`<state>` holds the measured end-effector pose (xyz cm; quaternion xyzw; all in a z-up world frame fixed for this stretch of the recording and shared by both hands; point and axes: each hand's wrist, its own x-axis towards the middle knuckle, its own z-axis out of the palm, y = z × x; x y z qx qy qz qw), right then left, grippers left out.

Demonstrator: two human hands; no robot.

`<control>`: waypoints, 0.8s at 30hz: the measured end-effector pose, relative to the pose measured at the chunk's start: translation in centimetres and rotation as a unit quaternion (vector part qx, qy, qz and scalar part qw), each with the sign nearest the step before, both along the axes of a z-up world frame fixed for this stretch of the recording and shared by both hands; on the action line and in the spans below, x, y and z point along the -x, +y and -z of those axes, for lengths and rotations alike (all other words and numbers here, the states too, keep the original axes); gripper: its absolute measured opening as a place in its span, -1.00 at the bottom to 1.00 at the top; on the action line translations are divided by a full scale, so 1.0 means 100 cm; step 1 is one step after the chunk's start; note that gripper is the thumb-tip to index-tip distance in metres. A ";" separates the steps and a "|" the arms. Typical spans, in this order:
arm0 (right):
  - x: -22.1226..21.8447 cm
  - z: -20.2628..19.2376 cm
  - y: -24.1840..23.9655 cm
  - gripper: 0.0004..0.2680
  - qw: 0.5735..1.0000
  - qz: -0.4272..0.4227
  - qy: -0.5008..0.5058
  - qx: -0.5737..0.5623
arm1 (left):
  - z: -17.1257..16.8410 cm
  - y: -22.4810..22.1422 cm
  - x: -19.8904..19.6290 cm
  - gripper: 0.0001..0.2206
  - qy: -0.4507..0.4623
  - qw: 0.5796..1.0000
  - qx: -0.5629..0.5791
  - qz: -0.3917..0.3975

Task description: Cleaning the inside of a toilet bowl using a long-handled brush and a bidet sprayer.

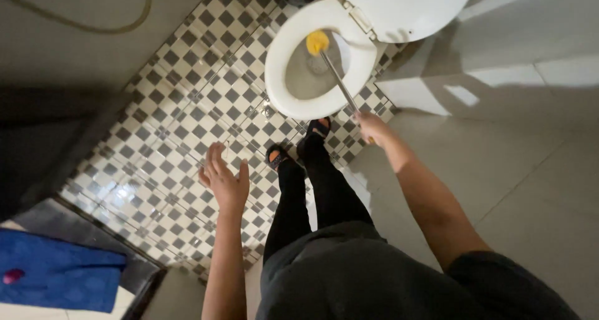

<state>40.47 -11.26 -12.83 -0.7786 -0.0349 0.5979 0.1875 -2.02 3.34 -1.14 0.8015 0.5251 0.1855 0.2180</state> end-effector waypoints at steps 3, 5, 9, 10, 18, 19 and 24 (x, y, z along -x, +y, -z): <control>0.010 0.008 0.029 -0.66 0.998 0.061 0.018 -0.018 | -0.016 -0.001 -0.016 -0.40 0.004 0.999 0.038 0.002; 0.039 -0.023 0.038 -0.66 0.986 -0.124 -0.109 0.002 | -0.017 -0.001 -0.018 -0.37 0.000 0.999 0.051 -0.004; 0.054 0.001 -0.014 -0.67 0.944 -0.299 -0.129 -0.045 | -0.016 -0.001 -0.020 -0.38 0.006 0.999 0.042 -0.001; 0.059 -0.033 -0.004 -0.69 0.971 -0.220 -0.092 -0.015 | -0.015 -0.002 -0.018 -0.39 0.009 0.999 0.045 0.002; 0.030 0.058 0.030 -0.71 0.997 0.058 -0.006 -0.049 | -0.015 -0.005 -0.034 -0.40 0.027 0.998 0.051 0.023; 0.042 0.057 0.018 -0.71 0.995 -0.003 -0.054 -0.086 | -0.014 -0.005 -0.033 -0.40 0.028 0.998 0.042 0.024; 0.052 0.231 -0.100 -0.77 0.887 -0.364 -0.214 -0.189 | -0.016 -0.016 -0.040 -0.39 0.023 0.999 0.022 0.034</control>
